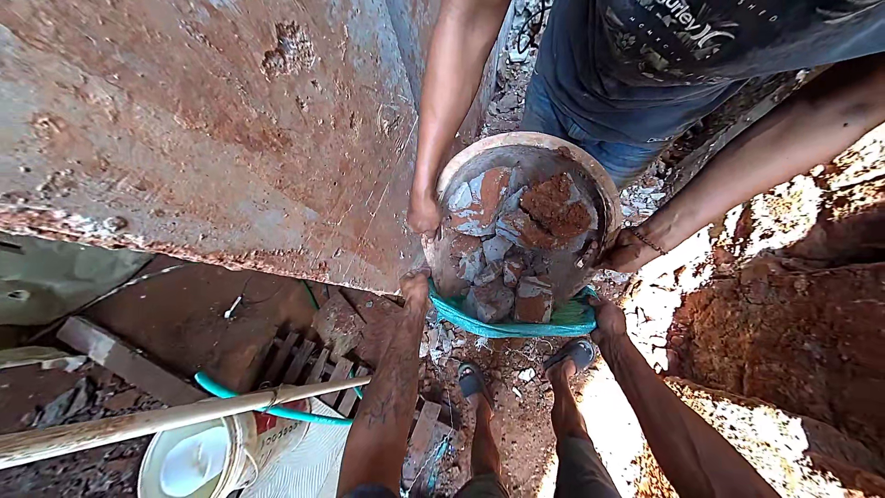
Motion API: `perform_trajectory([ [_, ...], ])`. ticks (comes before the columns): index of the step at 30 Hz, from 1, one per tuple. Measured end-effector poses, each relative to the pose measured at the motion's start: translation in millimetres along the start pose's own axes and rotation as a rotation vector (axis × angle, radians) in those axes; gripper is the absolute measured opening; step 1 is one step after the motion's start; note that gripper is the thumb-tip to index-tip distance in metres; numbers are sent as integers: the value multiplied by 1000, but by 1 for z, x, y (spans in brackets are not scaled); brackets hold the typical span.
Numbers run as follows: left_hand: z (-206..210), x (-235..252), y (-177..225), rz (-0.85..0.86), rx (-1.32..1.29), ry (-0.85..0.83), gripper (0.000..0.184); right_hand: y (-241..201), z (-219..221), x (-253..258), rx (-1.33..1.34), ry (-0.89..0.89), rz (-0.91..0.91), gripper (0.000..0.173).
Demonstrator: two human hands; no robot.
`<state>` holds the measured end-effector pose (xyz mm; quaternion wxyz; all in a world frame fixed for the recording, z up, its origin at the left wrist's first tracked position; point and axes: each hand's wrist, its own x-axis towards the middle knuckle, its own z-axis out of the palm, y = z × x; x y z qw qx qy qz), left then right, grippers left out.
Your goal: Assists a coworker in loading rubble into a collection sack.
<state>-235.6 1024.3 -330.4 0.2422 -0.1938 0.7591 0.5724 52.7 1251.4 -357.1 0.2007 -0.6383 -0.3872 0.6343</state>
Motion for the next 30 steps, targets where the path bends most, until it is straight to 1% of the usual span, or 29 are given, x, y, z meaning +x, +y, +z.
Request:
perform_trajectory([
  [7, -2, 6, -7, 25, -26, -10, 13, 7, -1, -2, 42, 0, -12, 29],
  [11, 0, 24, -20, 42, -46, -5, 16, 8, 7, -1, 81, 21, -20, 30],
  [14, 10, 11, -26, 29, -101, 11, 21, 21, 15, -5, 66, 42, -42, 25],
  [16, 13, 6, -28, 33, -132, 44, 20, 26, 19, -14, 34, 45, -53, 23],
  [19, 6, 6, -29, 8, -124, 54, 17, 21, 11, -15, -42, 76, -21, 24],
  [22, -18, 3, -34, 6, -70, 96, 13, 25, -2, -7, -135, 72, 29, 27],
  [23, -17, 2, -31, 8, -46, 100, 17, 19, 1, -4, -155, 78, 41, 29],
  [26, -3, 3, -17, -56, 109, 136, 39, -17, 27, 6, -218, 106, 67, 33],
  [28, -1, 4, -22, -95, 145, 162, 41, -21, 27, 27, -267, 92, 50, 35],
  [30, -4, 15, -18, -14, 68, 156, 35, -21, 31, 43, -230, 25, -24, 28],
])
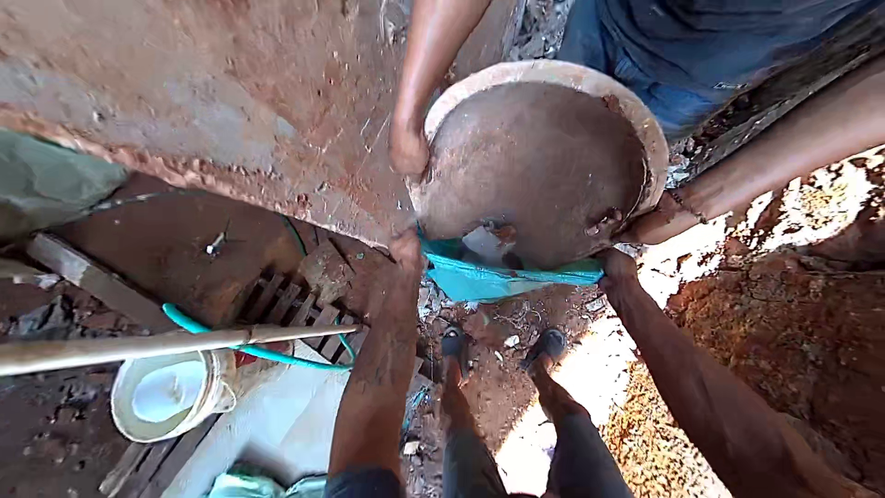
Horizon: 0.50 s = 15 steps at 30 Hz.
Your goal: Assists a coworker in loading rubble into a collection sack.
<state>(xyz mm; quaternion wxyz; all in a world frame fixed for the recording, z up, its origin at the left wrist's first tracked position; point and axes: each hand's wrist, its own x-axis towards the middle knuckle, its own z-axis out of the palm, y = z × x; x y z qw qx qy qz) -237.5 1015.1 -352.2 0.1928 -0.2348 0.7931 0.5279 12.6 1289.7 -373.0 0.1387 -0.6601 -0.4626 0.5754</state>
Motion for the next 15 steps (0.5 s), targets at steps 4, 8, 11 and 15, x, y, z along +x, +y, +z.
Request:
perform_trajectory([
  [4, -11, -11, -40, 47, -119, -86, 27, 46, -26, -5, 106, 22, 12, 27],
  [8, -7, 14, -54, 93, -210, -169, 28, 55, -15, -3, 210, 41, -16, 28],
  [11, -11, 22, -52, 40, -68, -255, 28, 67, -15, -12, 194, 56, -11, 29],
  [15, -43, -5, -60, 2, 173, -295, 29, 95, -29, -42, 162, 62, 47, 30],
])
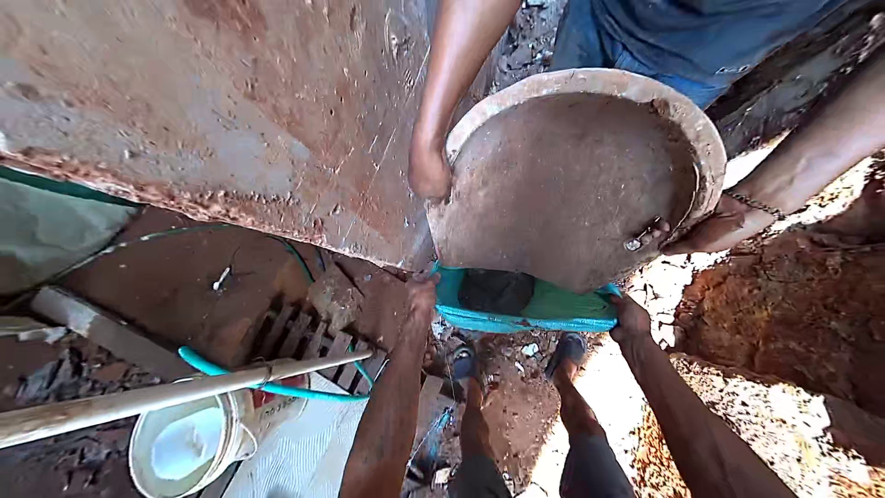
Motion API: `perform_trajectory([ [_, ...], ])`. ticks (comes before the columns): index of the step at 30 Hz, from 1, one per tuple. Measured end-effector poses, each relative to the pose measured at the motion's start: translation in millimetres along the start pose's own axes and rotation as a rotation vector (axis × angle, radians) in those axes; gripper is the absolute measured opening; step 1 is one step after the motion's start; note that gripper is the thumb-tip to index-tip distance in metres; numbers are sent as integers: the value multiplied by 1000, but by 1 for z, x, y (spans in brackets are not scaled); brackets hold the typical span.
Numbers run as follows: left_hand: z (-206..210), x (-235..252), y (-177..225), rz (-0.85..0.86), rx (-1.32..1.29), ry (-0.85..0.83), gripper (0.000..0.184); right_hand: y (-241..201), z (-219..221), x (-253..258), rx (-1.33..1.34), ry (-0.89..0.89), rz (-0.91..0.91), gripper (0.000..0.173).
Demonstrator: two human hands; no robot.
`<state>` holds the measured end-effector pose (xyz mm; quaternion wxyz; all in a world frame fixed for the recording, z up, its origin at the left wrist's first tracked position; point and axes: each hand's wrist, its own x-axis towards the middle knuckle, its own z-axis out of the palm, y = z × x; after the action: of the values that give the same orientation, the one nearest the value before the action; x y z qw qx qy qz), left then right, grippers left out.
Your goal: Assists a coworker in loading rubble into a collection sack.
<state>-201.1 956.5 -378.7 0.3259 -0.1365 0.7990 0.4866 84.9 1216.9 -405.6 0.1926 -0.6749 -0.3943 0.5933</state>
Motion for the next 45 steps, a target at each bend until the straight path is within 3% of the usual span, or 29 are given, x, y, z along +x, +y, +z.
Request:
perform_trajectory([
  [5, -5, -50, -56, 49, 17, 24, 30, 47, -40, -40, -235, -51, 31, 29],
  [8, 7, -73, -76, 94, -5, 8, 27, 65, -53, -64, -361, -121, -48, 23],
  [10, 23, -90, -55, 172, 5, -49, 26, 53, -60, -70, -469, -157, -137, 23],
  [14, 51, -115, 29, 300, -139, -128, 19, -20, -83, -83, -466, -170, -320, 18],
  [18, 27, -160, 104, 381, -151, -271, 19, -98, -141, -138, -446, -163, -524, 20],
  [21, 13, -183, 131, 496, -128, -380, 16, -127, -179, -170, -368, -145, -588, 21],
  [23, 14, -185, 124, 549, -105, -446, 15, -118, -189, -176, -302, -108, -582, 21],
  [26, 53, -144, 67, 570, 14, -393, 20, -60, -178, -139, -318, 15, -452, 19],
  [29, 105, -82, -29, 437, 323, -332, 29, 41, -148, -75, -627, 7, -116, 27],
  [31, 127, -76, -70, 379, 407, -317, 32, 67, -138, -40, -849, -25, -27, 32],
  [35, 138, -109, -62, 277, 197, -245, 27, 72, -158, -36, -659, 26, -66, 26],
  [39, 155, -128, -11, 223, 69, -273, 22, 22, -187, -57, -448, 49, -133, 18],
  [41, 157, -139, 15, 256, 45, -306, 19, 4, -189, -68, -350, 37, -173, 17],
  [45, 143, -134, 32, 385, 146, -431, 18, 15, -213, -85, -173, 162, -147, 15],
])
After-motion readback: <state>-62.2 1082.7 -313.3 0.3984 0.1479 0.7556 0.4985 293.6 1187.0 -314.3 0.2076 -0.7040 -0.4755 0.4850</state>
